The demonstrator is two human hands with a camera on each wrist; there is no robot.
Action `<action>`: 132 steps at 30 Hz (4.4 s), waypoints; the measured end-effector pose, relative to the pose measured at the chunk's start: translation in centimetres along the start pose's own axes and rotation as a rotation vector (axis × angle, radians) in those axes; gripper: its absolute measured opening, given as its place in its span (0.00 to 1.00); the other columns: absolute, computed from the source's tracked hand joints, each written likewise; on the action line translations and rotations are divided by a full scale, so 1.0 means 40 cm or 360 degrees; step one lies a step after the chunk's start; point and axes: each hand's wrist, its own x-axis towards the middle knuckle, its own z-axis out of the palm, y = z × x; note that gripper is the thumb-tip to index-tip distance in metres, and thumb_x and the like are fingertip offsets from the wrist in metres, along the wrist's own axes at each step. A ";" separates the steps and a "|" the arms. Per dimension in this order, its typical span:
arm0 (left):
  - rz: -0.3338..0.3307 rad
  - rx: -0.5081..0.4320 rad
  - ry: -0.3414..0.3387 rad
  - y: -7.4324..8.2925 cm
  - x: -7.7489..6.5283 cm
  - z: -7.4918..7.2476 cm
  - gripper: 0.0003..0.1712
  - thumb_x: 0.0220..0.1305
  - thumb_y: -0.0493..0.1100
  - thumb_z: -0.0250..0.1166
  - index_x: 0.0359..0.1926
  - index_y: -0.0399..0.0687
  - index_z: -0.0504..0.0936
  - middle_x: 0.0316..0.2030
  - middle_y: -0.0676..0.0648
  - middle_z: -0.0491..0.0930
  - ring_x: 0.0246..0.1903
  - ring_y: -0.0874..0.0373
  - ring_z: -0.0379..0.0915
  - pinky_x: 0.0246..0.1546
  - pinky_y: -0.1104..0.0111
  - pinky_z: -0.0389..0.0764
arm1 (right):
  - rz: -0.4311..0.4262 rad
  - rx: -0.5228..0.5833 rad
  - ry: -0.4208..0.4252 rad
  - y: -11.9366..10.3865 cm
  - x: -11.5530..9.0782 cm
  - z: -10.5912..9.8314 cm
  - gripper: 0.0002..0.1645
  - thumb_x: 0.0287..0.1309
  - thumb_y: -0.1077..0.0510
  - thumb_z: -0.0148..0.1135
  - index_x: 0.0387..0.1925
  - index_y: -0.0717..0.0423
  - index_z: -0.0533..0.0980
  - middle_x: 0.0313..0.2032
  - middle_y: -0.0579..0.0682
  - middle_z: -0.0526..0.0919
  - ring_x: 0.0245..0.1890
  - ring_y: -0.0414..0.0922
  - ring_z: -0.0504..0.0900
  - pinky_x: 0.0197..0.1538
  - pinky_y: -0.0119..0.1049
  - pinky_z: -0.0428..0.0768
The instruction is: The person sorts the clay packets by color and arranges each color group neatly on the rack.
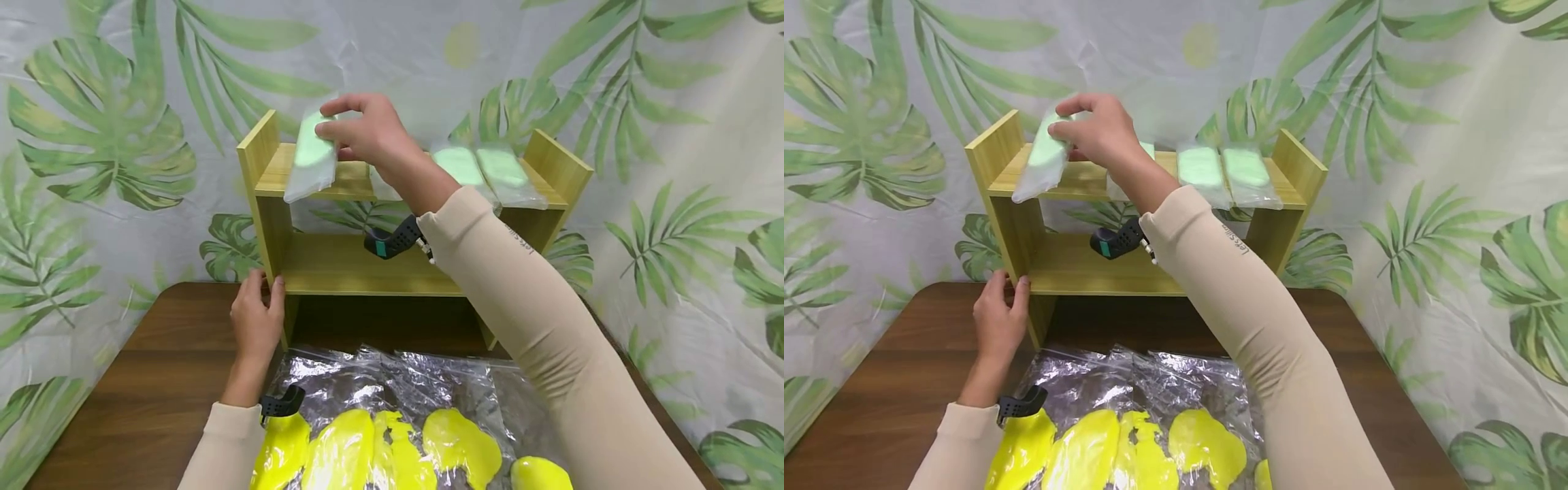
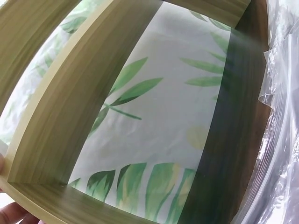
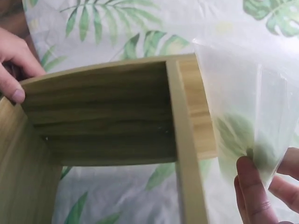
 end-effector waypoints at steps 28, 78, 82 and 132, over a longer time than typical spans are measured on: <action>0.0035 -0.0012 0.0010 0.001 0.000 0.009 0.14 0.67 0.45 0.59 0.43 0.36 0.77 0.34 0.35 0.78 0.30 0.39 0.76 0.33 0.50 0.72 | 0.0044 -0.1004 0.0066 0.030 0.043 0.021 0.20 0.62 0.53 0.62 0.56 0.48 0.77 0.62 0.45 0.72 0.42 0.40 0.79 0.43 0.30 0.75; 0.0075 -0.0013 0.0057 -0.017 -0.008 -0.008 0.12 0.68 0.42 0.59 0.40 0.34 0.76 0.31 0.36 0.77 0.28 0.41 0.76 0.31 0.52 0.73 | -0.0291 -0.0787 0.0103 0.033 -0.080 -0.002 0.17 0.64 0.49 0.59 0.52 0.48 0.80 0.48 0.44 0.81 0.46 0.38 0.77 0.46 0.35 0.75; 0.0064 -0.0009 0.0052 -0.018 -0.005 -0.011 0.12 0.67 0.42 0.59 0.40 0.34 0.76 0.32 0.36 0.77 0.29 0.41 0.76 0.31 0.52 0.73 | -0.0410 -0.0625 0.0121 0.048 -0.124 -0.023 0.15 0.63 0.49 0.62 0.49 0.47 0.81 0.46 0.43 0.81 0.44 0.38 0.78 0.46 0.35 0.75; 0.0062 0.0014 0.0069 -0.023 -0.004 -0.006 0.13 0.67 0.43 0.58 0.40 0.34 0.76 0.33 0.35 0.77 0.29 0.41 0.74 0.31 0.53 0.71 | 0.0451 -0.0432 0.0789 0.704 -0.756 -0.362 0.26 0.62 0.44 0.62 0.56 0.55 0.76 0.41 0.36 0.83 0.37 0.39 0.81 0.40 0.29 0.79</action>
